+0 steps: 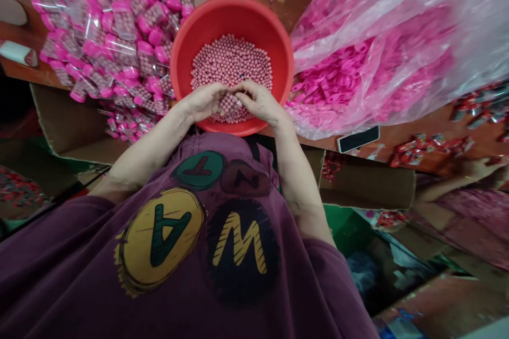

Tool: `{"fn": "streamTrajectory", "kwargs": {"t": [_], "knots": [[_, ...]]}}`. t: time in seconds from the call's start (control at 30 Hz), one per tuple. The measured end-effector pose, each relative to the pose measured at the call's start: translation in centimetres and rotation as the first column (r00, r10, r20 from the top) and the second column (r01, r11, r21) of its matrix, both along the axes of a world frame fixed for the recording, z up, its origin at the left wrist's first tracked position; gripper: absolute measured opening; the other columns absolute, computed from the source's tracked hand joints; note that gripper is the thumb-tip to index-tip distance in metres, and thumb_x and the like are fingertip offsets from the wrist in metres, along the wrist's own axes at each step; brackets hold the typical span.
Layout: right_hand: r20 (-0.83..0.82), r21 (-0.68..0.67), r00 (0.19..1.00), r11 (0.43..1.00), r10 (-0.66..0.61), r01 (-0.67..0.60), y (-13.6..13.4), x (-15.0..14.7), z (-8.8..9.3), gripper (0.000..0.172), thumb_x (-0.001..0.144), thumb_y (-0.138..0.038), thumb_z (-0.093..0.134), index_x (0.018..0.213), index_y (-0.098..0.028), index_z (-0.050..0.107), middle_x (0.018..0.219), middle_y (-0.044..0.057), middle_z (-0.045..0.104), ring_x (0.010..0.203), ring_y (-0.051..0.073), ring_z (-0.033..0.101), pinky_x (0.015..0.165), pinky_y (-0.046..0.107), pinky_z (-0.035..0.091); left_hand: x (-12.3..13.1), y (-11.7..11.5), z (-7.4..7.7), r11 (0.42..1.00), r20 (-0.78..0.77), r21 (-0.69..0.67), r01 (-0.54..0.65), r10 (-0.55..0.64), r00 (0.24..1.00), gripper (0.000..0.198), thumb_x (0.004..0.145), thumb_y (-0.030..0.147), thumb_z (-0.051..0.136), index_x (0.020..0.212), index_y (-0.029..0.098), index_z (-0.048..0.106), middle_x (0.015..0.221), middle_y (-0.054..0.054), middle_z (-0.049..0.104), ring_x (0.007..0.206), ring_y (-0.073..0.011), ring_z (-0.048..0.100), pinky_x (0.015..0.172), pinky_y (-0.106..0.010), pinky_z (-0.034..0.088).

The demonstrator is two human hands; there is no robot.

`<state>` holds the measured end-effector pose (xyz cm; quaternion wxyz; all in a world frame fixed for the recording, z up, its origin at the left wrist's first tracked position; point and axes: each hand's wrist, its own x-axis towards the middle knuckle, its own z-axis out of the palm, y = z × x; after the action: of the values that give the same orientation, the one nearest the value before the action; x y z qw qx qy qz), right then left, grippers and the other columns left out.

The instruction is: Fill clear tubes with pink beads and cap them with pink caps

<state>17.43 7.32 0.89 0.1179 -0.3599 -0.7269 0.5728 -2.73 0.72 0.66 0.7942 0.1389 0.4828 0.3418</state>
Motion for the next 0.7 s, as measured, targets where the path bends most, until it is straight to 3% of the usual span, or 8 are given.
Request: {"fn": "streamTrajectory", "kwargs": {"t": [0.2,0.37,0.43,0.5,0.57,0.6,0.63,0.7], "knots": [[-0.011,-0.087,0.976,0.973,-0.215,0.214,-0.9,0.9,-2.3,0.024,0.105,-0.034,0.060,0.118,-0.027,0.079,0.104,0.002,0.079,0.096,0.020,0.071,0.098,0.040,0.063,0.1,0.3,1.0,0.999,0.039,-0.050,-0.004,0.006,0.999,0.027,0.105,0.023,0.060,0.083,0.012,0.072,0.075,-0.009,0.070,0.061,-0.0127,0.057,0.055,-0.025,0.042],[0.080,0.033,0.903,0.906,-0.423,0.422,-2.5,4.0,-4.6,0.025,0.103,-0.043,0.061,0.114,-0.025,0.075,0.100,0.004,0.078,0.088,0.020,0.071,0.094,0.043,0.066,0.2,0.0,2.6,0.997,-0.079,-0.050,-0.066,0.062,0.995,0.016,0.091,0.023,0.071,0.079,0.013,0.075,0.066,-0.004,0.067,0.050,-0.0101,0.049,0.045,-0.022,0.036],[0.085,0.054,0.803,0.807,-0.590,0.588,-2.6,6.2,-5.7,0.034,0.107,-0.050,0.054,0.122,-0.025,0.071,0.093,0.003,0.075,0.071,0.018,0.067,0.079,0.040,0.066,0.1,0.0,2.8,0.988,-0.145,-0.100,-0.114,0.099,0.984,0.011,0.080,0.020,0.068,0.073,0.014,0.073,0.060,-0.003,0.063,0.046,-0.0096,0.048,0.042,-0.021,0.033],[0.091,0.129,0.619,0.625,-0.780,0.770,-1.9,8.5,-6.8,0.043,0.112,-0.052,0.042,0.131,-0.023,0.066,0.088,0.002,0.071,0.062,0.018,0.063,0.070,0.038,0.063,0.0,0.0,3.0,0.976,-0.181,-0.150,-0.157,0.130,0.975,0.010,0.073,0.020,0.063,0.069,0.015,0.070,0.058,-0.004,0.063,0.046,-0.0105,0.050,0.040,-0.021,0.031],[0.130,0.237,0.442,0.461,-0.888,0.855,-0.7,10.4,-7.6,0.046,0.114,-0.046,0.034,0.134,-0.020,0.066,0.090,0.004,0.071,0.070,0.020,0.068,0.076,0.039,0.065,-0.1,0.2,3.3,0.967,-0.202,-0.175,-0.184,0.147,0.968,0.012,0.070,0.022,0.059,0.069,0.016,0.069,0.057,-0.004,0.064,0.047,-0.0118,0.053,0.040,-0.021,0.032],[0.179,0.284,0.391,0.428,-0.903,0.858,0.0,11.1,-7.8,0.046,0.114,-0.039,0.033,0.133,-0.017,0.068,0.094,0.006,0.073,0.079,0.021,0.072,0.083,0.041,0.066,0.0,0.2,3.4,0.965,-0.216,-0.174,-0.196,0.156,0.964,0.012,0.071,0.022,0.058,0.069,0.016,0.069,0.058,-0.005,0.064,0.048,-0.0121,0.054,0.040,-0.021,0.032],[0.244,0.320,0.372,0.436,-0.896,0.841,0.7,11.4,-8.0,0.044,0.112,-0.033,0.033,0.131,-0.015,0.070,0.099,0.008,0.076,0.089,0.022,0.075,0.092,0.042,0.066,0.1,0.3,3.6,0.964,-0.231,-0.170,-0.203,0.161,0.959,0.013,0.071,0.021,0.058,0.070,0.016,0.070,0.058,-0.005,0.065,0.048,-0.0121,0.055,0.040,-0.020,0.033],[0.392,0.373,0.402,0.543,-0.827,0.752,1.9,11.2,-8.0,0.043,0.109,-0.020,0.036,0.129,-0.012,0.073,0.115,0.014,0.079,0.110,0.022,0.077,0.109,0.043,0.061,0.4,0.4,4.1,0.966,-0.258,-0.158,-0.206,0.161,0.953,0.013,0.074,0.021,0.059,0.073,0.016,0.071,0.060,-0.005,0.067,0.049,-0.0115,0.056,0.042,-0.020,0.036]]}}
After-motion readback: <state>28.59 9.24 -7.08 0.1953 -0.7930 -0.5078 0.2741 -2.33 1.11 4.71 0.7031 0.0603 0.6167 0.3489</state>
